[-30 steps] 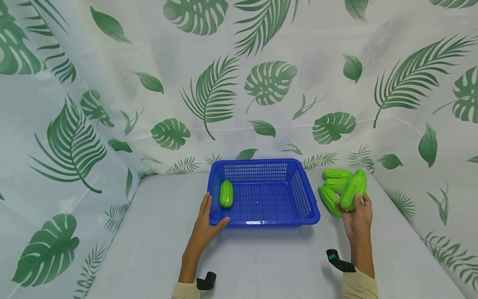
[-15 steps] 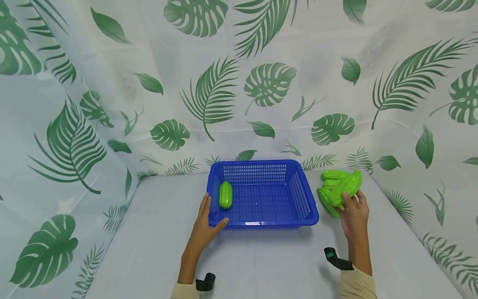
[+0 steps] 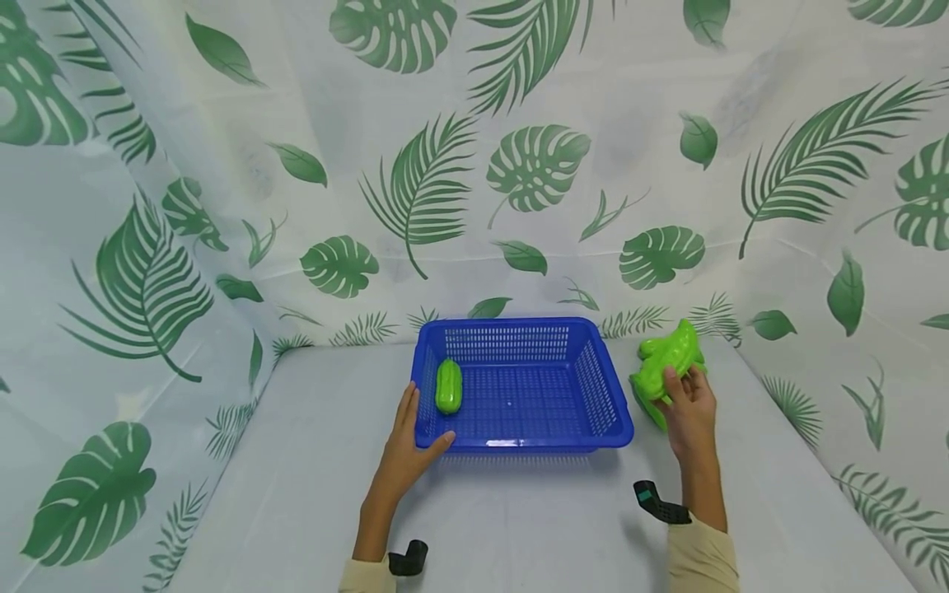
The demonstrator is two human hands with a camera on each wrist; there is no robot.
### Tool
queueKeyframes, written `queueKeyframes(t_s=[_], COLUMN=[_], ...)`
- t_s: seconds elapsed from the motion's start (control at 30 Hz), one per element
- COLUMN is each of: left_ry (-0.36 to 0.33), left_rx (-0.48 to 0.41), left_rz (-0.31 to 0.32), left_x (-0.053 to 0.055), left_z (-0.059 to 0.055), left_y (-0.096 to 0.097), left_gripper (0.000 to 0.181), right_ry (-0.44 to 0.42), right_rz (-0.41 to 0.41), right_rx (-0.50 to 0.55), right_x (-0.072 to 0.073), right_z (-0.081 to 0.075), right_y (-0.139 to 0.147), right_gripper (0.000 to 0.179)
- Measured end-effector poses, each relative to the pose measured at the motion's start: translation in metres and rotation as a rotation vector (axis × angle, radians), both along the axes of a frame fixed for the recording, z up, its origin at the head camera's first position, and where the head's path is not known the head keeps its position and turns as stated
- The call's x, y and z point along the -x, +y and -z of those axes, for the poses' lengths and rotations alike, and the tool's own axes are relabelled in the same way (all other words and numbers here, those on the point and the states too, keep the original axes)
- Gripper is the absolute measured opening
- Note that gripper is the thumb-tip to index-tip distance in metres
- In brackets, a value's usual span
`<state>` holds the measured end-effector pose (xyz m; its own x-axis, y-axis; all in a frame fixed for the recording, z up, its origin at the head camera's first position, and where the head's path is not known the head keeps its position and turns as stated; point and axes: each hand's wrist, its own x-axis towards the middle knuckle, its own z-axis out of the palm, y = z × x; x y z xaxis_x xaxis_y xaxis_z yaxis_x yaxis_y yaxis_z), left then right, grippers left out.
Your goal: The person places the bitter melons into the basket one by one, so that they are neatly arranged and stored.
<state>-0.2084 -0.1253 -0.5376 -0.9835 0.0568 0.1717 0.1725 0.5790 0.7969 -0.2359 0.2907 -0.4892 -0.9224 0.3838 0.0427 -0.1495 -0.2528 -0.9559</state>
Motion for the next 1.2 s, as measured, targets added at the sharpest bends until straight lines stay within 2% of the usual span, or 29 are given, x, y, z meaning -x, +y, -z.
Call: queueKeyframes(t_s=[0.23,0.47,0.6,0.77,0.9,0.97,1.03,1.2], left_ry=[-0.012,0.005,0.005,-0.005,-0.003,-0.006,-0.005,-0.002], left_rx=[0.007,0.006,0.008,0.008,0.003,0.001,0.001,-0.001], left_rz=[0.0,0.004,0.005,0.004,0.002,0.001,0.004,0.009], left_x=[-0.001,0.0,0.001,0.0,-0.001,-0.001,-0.002,-0.002], left_z=[-0.001,-0.003,-0.002,-0.001,0.0,0.0,0.0,-0.002], left_y=[0.0,0.0,0.0,0.0,0.0,0.0,0.0,0.0], left_gripper=[0.1,0.1,0.1,0.101,0.101,0.101,0.1,0.099], right_ry=[-0.025,0.056,0.069,-0.015,-0.106,-0.151,-0.204,-0.331], right_rz=[-0.057,-0.176,-0.241,-0.339,-0.441,-0.493,-0.548,-0.624], right_rx=[-0.145,-0.152,-0.221,-0.402,-0.506,-0.526,-0.526,-0.521], right_x=[0.004,0.015,0.024,0.038,0.05,0.055,0.056,0.074], right_z=[-0.01,-0.029,-0.034,-0.039,-0.043,-0.045,-0.054,-0.052], right_y=[-0.012,-0.031,-0.041,-0.055,-0.069,-0.076,-0.087,-0.109], right_gripper=[0.062,0.063,0.063,0.067,0.07,0.072,0.073,0.078])
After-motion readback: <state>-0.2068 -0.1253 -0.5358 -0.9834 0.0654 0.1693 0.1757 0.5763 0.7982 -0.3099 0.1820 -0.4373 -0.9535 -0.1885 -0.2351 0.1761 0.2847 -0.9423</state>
